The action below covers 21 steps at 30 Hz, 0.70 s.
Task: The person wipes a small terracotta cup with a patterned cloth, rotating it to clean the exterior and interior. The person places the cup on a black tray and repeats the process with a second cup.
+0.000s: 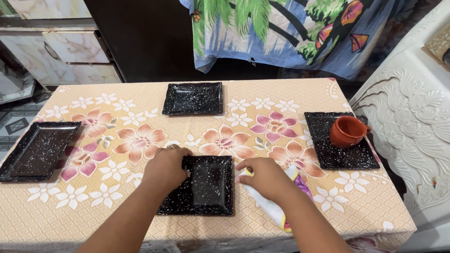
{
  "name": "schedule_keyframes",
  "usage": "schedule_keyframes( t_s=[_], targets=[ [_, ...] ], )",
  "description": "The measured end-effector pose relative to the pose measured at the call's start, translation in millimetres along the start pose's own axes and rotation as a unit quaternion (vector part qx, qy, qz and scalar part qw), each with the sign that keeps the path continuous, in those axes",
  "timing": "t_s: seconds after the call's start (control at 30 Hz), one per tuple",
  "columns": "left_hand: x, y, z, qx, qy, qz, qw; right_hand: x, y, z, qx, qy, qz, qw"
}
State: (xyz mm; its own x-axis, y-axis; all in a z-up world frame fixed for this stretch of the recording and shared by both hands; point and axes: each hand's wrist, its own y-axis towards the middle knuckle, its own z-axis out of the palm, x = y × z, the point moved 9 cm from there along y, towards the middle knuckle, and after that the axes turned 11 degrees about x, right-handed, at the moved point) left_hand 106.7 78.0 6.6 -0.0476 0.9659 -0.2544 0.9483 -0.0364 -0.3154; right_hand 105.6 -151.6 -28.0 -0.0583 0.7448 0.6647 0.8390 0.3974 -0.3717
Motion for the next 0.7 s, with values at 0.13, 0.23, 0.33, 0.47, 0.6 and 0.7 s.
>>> schedule_keyframes(
  t_s=[0.13, 0.23, 0.33, 0.47, 0.6, 0.7],
  targets=[
    [2.1, -3.1, -5.8, -0.030, -0.003, 0.002, 1.000, -4.2, -3.0, -12.6, -0.059, 0.028, -0.027, 0.998],
    [2.6, -3.4, -8.7, -0.037, 0.003, 0.001, 0.999, -6.0, -3.4, -18.0, -0.079, 0.056, -0.044, 0.994],
    [2.0, -7.4, -7.1, -0.032, 0.007, 0.001, 0.999, -6.0, -5.6, -17.7, -0.087, 0.077, -0.054, 0.992],
    [1.3, -11.9, -7.2, -0.034, 0.006, 0.002, 0.999, -0.7, -10.8, -18.4, -0.086, 0.073, -0.053, 0.992],
    [1.9, -19.1, -4.6, -0.043, -0.002, 0.010, 0.999, 12.7, -20.3, -26.0, -0.106, 0.038, -0.054, 0.992],
    [3.2, -27.7, -0.2, -0.049, 0.001, 0.020, 0.999, 27.4, -32.5, -29.7, -0.120, 0.032, -0.041, 0.991]
  ],
)
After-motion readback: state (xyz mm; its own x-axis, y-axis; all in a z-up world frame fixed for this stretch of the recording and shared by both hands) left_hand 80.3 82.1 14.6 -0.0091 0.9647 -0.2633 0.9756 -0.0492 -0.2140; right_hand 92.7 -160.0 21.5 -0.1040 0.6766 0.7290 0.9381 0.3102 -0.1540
